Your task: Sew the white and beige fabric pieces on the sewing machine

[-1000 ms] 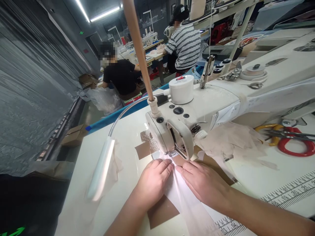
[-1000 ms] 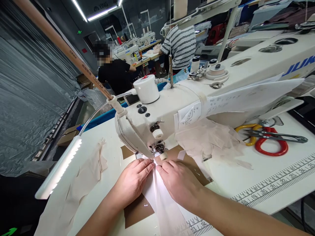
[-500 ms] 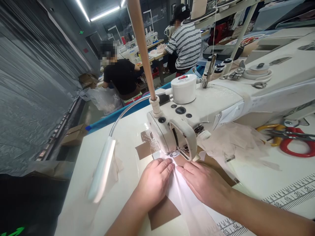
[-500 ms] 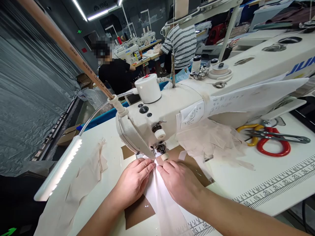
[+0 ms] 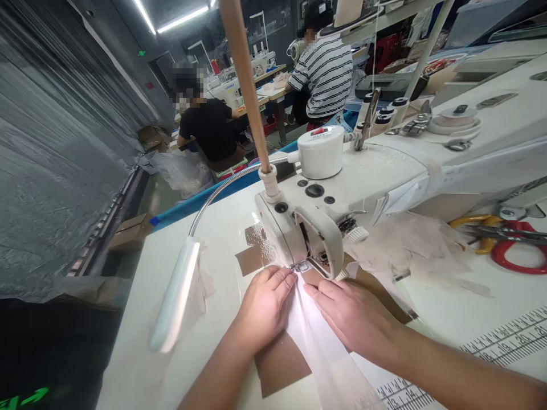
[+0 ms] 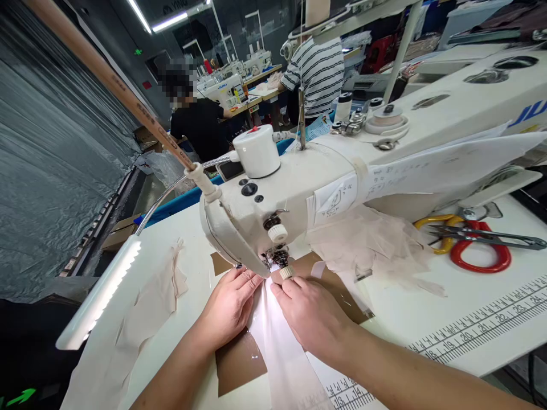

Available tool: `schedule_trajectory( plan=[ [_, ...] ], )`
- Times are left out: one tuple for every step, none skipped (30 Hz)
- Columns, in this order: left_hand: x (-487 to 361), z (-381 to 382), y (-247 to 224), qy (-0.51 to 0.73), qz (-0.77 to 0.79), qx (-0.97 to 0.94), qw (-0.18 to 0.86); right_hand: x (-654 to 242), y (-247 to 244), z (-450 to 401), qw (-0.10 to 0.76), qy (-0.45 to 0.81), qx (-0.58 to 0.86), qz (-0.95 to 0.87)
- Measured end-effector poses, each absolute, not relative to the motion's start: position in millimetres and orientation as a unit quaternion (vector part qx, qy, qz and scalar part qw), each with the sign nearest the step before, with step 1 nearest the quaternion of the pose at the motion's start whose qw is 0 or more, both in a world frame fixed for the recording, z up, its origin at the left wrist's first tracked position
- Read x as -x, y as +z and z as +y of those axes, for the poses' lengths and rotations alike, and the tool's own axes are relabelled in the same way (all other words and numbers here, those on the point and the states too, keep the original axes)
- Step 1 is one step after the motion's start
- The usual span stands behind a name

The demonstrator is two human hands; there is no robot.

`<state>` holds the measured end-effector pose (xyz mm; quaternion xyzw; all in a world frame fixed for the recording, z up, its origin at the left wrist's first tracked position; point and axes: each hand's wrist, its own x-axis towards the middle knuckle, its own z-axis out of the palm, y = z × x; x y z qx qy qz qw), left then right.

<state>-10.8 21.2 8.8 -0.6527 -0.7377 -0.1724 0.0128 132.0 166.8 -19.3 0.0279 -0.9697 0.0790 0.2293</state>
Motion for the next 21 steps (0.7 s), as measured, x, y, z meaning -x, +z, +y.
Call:
schedule_trajectory(
  plan=[
    [10.9,21.4,9.0,-0.17,-0.741,0.649,0.01,-131.9,-19.2,166.9,0.233,0.08,-0.029,-0.969],
    [11.1,21.5,9.3,-0.168,-0.745,0.646,0.007,-131.9,-19.0,167.1,0.234,0.081,-0.029,-0.968],
    [11.2,21.6,9.4,-0.166,-0.748,0.643,0.004,-131.8,-18.7,167.4,0.236,0.081,-0.029,-0.968],
    [11.2,21.6,9.4,-0.164,-0.749,0.642,0.001,-131.7,-18.2,167.7,0.238,0.082,-0.028,-0.967],
    [11.2,21.4,9.3,-0.164,-0.75,0.64,-0.002,-131.6,-17.7,168.0,0.242,0.083,-0.029,-0.966],
    [11.2,21.2,9.0,-0.164,-0.751,0.639,-0.005,-131.5,-17.2,168.2,0.247,0.084,-0.03,-0.965],
    [11.1,20.8,8.7,-0.165,-0.752,0.638,-0.007,-131.3,-16.6,168.4,0.253,0.086,-0.032,-0.963],
    [11.0,20.4,8.3,-0.166,-0.752,0.637,-0.008,-131.1,-16.1,168.6,0.256,0.089,-0.034,-0.962],
    [10.8,20.0,7.9,-0.167,-0.754,0.636,-0.008,-130.9,-15.6,168.7,0.259,0.092,-0.036,-0.961],
    [10.5,19.7,7.6,-0.167,-0.755,0.634,-0.007,-130.7,-15.2,168.8,0.258,0.096,-0.037,-0.961],
    [10.3,19.5,7.3,-0.167,-0.756,0.633,-0.007,-130.5,-14.8,169.0,0.257,0.099,-0.038,-0.961],
    [10.1,19.3,7.1,-0.167,-0.757,0.632,-0.007,-130.3,-14.3,169.2,0.257,0.102,-0.038,-0.96],
    [10.0,19.3,6.9,-0.167,-0.757,0.631,-0.008,-130.1,-13.8,169.5,0.256,0.105,-0.038,-0.96],
    [10.1,19.4,6.7,-0.168,-0.758,0.631,-0.009,-129.9,-13.2,169.7,0.257,0.106,-0.038,-0.96],
    [10.3,19.4,6.5,-0.169,-0.758,0.63,-0.01,-129.7,-12.5,170.0,0.258,0.106,-0.037,-0.96],
    [10.8,19.3,6.3,-0.171,-0.758,0.629,-0.01,-129.5,-11.6,170.2,0.259,0.107,-0.037,-0.959],
    [11.3,19.1,5.9,-0.172,-0.758,0.629,-0.011,-129.3,-10.7,170.3,0.259,0.109,-0.036,-0.959],
    [11.9,18.7,5.5,-0.174,-0.759,0.628,-0.011,-129.1,-9.8,170.4,0.259,0.111,-0.036,-0.959],
    [12.3,18.1,5.1,-0.177,-0.758,0.627,-0.012,-129.0,-9.2,170.3,0.259,0.113,-0.035,-0.959],
    [12.3,17.3,4.8,-0.182,-0.757,0.627,-0.011,-128.9,-8.9,170.2,0.258,0.117,-0.035,-0.958],
    [11.6,16.3,4.8,-0.19,-0.756,0.626,-0.009,-128.8,-9.2,170.2,0.257,0.12,-0.035,-0.958]
  ],
)
